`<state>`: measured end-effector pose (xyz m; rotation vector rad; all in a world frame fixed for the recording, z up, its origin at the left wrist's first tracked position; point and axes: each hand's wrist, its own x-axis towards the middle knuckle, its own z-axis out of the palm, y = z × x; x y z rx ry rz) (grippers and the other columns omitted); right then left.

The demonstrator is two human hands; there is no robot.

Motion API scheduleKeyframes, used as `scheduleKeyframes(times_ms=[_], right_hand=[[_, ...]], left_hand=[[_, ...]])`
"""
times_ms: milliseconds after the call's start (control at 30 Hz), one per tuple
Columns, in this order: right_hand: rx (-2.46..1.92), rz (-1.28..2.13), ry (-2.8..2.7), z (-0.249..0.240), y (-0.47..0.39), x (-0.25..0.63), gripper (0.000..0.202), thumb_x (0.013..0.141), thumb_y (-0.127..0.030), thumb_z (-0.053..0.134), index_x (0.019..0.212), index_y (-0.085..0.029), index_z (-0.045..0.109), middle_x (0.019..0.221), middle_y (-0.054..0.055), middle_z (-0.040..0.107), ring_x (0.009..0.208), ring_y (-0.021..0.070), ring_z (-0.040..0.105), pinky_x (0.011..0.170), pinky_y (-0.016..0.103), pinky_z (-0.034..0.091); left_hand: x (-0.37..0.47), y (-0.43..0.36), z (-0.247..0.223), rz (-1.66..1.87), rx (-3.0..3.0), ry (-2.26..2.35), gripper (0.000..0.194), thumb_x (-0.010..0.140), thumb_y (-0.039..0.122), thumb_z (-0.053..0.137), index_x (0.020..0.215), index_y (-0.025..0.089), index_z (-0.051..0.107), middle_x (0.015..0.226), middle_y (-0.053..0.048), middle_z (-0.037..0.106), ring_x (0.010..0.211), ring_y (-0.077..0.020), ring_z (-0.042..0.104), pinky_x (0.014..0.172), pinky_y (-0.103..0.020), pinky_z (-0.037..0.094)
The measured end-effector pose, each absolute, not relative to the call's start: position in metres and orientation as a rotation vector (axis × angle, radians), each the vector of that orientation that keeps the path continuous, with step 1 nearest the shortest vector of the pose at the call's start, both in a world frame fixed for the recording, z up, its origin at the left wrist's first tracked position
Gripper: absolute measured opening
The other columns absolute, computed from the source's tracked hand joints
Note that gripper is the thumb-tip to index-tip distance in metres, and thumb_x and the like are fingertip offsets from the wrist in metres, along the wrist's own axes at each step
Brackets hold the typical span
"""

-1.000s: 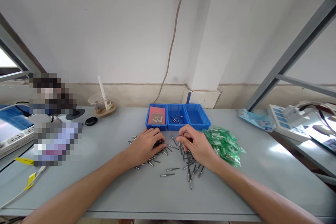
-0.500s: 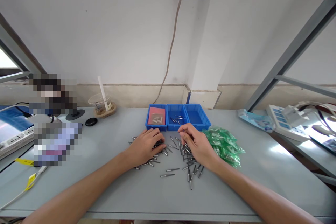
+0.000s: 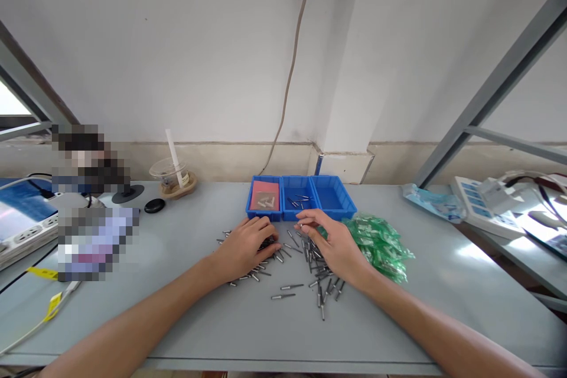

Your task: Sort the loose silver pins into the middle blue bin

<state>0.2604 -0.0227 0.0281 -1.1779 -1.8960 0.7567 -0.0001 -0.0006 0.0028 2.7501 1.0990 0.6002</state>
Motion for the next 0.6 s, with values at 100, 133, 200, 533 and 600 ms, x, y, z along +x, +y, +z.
scheduleKeyframes(times_ms=[100, 133, 200, 533, 600], right_hand=[[-1.184, 0.726, -1.919, 0.0307, -0.0233, 0.2608, 0.021, 0.109, -0.035, 0.050, 0.117, -0.031, 0.069, 0.113, 0.002, 0.078, 0.109, 0.0232, 0.073, 0.082, 0.033, 0.055], [-1.191, 0.715, -1.922, 0.0311, -0.0234, 0.2611, 0.022, 0.110, -0.036, 0.049, 0.115, -0.031, 0.069, 0.110, 0.002, 0.078, 0.107, 0.0232, 0.073, 0.080, 0.032, 0.054], [-1.206, 0.696, -1.922, 0.0314, -0.0231, 0.2616, 0.024, 0.110, -0.037, 0.047, 0.113, -0.030, 0.069, 0.104, 0.002, 0.078, 0.099, 0.0226, 0.073, 0.076, 0.032, 0.052], [-1.225, 0.719, -1.909, 0.0289, -0.0228, 0.2600, 0.027, 0.111, -0.042, 0.046, 0.103, -0.026, 0.065, 0.072, -0.004, 0.064, 0.067, 0.0164, 0.058, 0.065, 0.029, 0.041], [-1.238, 0.718, -1.912, 0.0297, -0.0230, 0.2601, 0.028, 0.111, -0.043, 0.046, 0.097, -0.025, 0.063, 0.068, -0.005, 0.061, 0.064, 0.0155, 0.055, 0.064, 0.029, 0.040]], left_hand=[[0.0002, -0.0004, 0.0031, 0.599, 2.750, 1.100, 0.017, 0.108, 0.038, 0.058, 0.106, 0.022, 0.061, 0.104, -0.002, 0.063, 0.094, -0.0221, 0.060, 0.084, -0.036, 0.044], [0.0002, -0.0003, 0.0032, 0.597, 2.751, 1.102, 0.017, 0.109, 0.038, 0.058, 0.106, 0.022, 0.061, 0.104, -0.002, 0.063, 0.095, -0.0221, 0.060, 0.084, -0.036, 0.044], [0.0002, -0.0001, 0.0035, 0.591, 2.752, 1.102, 0.018, 0.109, 0.039, 0.058, 0.107, 0.022, 0.061, 0.104, -0.002, 0.063, 0.095, -0.0220, 0.060, 0.085, -0.036, 0.044], [0.0005, -0.0002, 0.0024, 0.617, 2.757, 1.091, 0.017, 0.109, 0.038, 0.058, 0.107, 0.022, 0.061, 0.104, -0.003, 0.064, 0.094, -0.0219, 0.059, 0.085, -0.036, 0.044], [0.0006, 0.0000, 0.0023, 0.623, 2.755, 1.087, 0.017, 0.109, 0.038, 0.058, 0.107, 0.022, 0.062, 0.104, -0.002, 0.064, 0.094, -0.0217, 0.059, 0.085, -0.036, 0.044]])
